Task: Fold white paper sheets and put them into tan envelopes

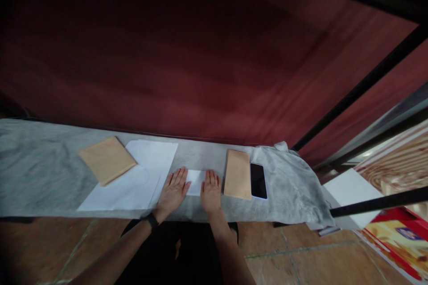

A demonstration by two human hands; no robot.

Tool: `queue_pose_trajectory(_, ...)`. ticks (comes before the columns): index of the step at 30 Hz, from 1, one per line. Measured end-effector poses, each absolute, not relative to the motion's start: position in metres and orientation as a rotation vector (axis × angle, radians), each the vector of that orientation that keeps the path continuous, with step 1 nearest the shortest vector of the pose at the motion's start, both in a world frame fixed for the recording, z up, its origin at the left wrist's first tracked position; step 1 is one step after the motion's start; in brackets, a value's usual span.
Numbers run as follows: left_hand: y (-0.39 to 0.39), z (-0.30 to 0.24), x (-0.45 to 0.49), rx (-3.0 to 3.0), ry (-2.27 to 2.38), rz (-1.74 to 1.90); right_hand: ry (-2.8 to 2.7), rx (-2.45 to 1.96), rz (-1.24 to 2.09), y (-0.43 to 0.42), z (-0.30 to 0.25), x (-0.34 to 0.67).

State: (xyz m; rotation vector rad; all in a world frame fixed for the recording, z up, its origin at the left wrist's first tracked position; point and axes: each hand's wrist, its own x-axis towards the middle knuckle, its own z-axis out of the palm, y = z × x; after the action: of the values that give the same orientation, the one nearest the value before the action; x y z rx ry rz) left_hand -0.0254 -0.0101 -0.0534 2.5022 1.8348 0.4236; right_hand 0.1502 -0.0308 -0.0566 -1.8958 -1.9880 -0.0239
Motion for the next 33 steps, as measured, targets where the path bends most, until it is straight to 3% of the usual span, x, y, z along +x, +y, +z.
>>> queue_pose_trajectory(12, 0.037, -0.001, -0.027, 2.470, 1.667, 0.282, -2.195, -1.992, 0.152, 0.024, -0.004, 0.154)
queue_pose_trajectory(19, 0.025, 0.051, -0.028, 2.603, 1.653, 0.580, -2.146, -1.840, 0.080, -0.002, 0.044, 0.170)
queue_pose_trajectory(22, -0.001, 0.042, -0.034, 2.738, 1.579, 0.683, -2.088, -1.651, -0.007, -0.030, 0.033, 0.170)
queue_pose_trajectory(29, -0.054, -0.026, -0.045, 2.747, 1.463, 0.396, -2.067, -1.671, 0.156, -0.086, -0.042, 0.162)
queue_pose_trajectory(33, -0.061, -0.027, -0.046, 2.649, 1.477, 0.411, -1.931, -1.714, 0.199, -0.089, -0.051, 0.163)
